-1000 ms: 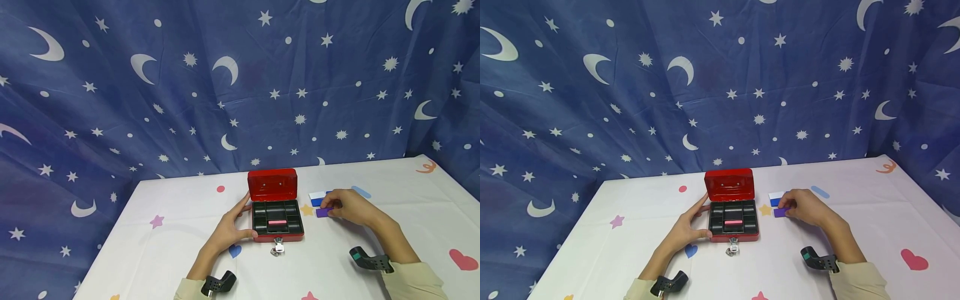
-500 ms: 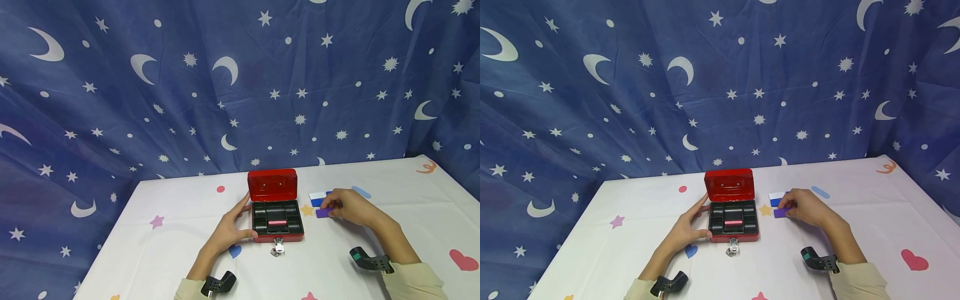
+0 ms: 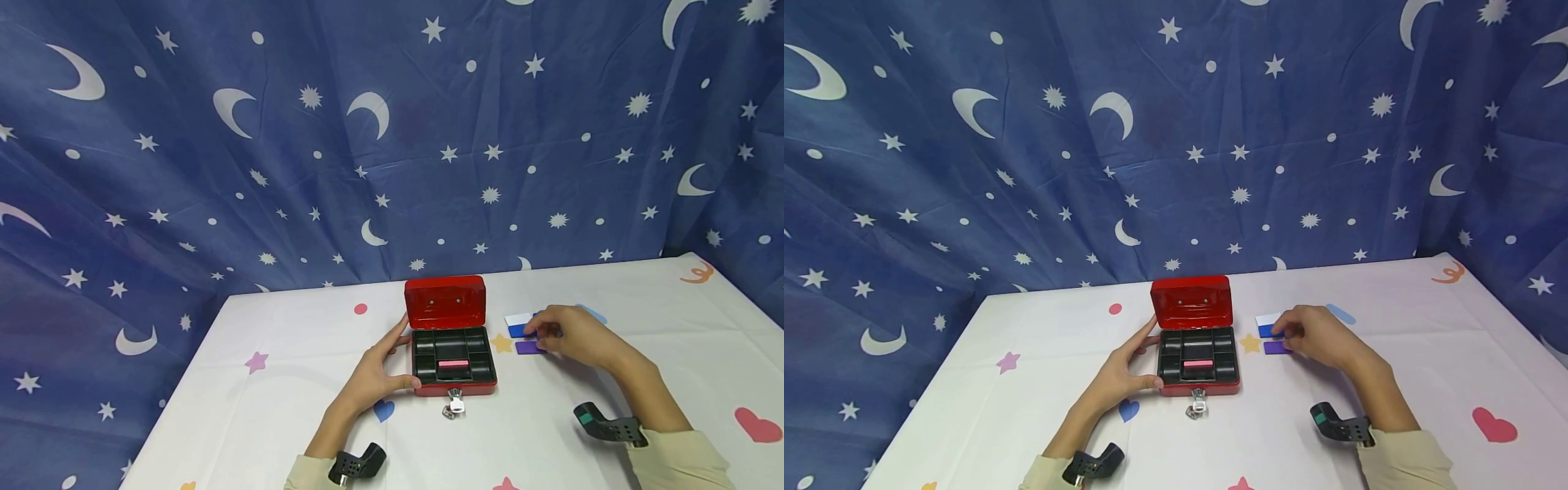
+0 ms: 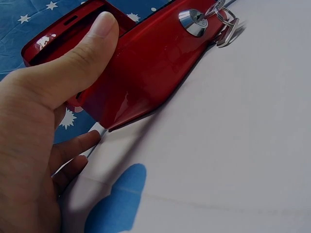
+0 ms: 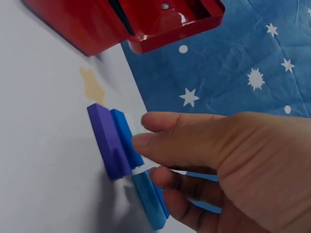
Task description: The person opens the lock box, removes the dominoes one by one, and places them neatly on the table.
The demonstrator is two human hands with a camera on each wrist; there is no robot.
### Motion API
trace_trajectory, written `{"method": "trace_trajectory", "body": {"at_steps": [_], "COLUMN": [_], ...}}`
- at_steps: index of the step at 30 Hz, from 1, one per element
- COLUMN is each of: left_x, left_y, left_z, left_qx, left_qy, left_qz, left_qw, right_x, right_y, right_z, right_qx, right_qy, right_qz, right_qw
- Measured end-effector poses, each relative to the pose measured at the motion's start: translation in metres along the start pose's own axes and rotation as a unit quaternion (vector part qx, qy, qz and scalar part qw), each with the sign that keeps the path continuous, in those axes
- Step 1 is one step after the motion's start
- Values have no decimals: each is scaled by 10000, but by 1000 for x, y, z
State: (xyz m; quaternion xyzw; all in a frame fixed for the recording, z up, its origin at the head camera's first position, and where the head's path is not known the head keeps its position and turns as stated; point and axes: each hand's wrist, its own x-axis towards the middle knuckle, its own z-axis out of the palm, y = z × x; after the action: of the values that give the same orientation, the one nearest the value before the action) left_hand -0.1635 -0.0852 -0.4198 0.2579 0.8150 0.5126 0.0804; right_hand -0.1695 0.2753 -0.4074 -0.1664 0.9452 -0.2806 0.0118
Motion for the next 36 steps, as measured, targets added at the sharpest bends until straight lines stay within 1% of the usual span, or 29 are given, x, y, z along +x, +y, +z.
{"method": "trace_trajectory", "body": {"at_steps": [9, 16, 24, 29, 36], "left_x": [0, 0, -1, -1, 0], "left_y": [0, -1, -1, -1, -2], "left_z": [0, 1, 1, 1, 1], "left_qx": [-4, 8, 3, 14, 17], "left_qy": [-17, -1, 29, 33, 13], "left_qz": [16, 26, 24, 35, 77], "left_qw": [10000, 10000, 10000, 10000, 10000], "right_x": [3, 3, 3, 3, 3], "right_y": [-13, -31, -49, -59, -69], "right_z": [-3, -6, -5, -3, -1], "right_qx": [-123, -43, -116, -104, -2], "right_qy": [428, 664, 941, 995, 849], "right_qz": [-198, -255, -667, -863, -990], "right_qw": [9988, 9975, 9933, 9912, 9915]}}
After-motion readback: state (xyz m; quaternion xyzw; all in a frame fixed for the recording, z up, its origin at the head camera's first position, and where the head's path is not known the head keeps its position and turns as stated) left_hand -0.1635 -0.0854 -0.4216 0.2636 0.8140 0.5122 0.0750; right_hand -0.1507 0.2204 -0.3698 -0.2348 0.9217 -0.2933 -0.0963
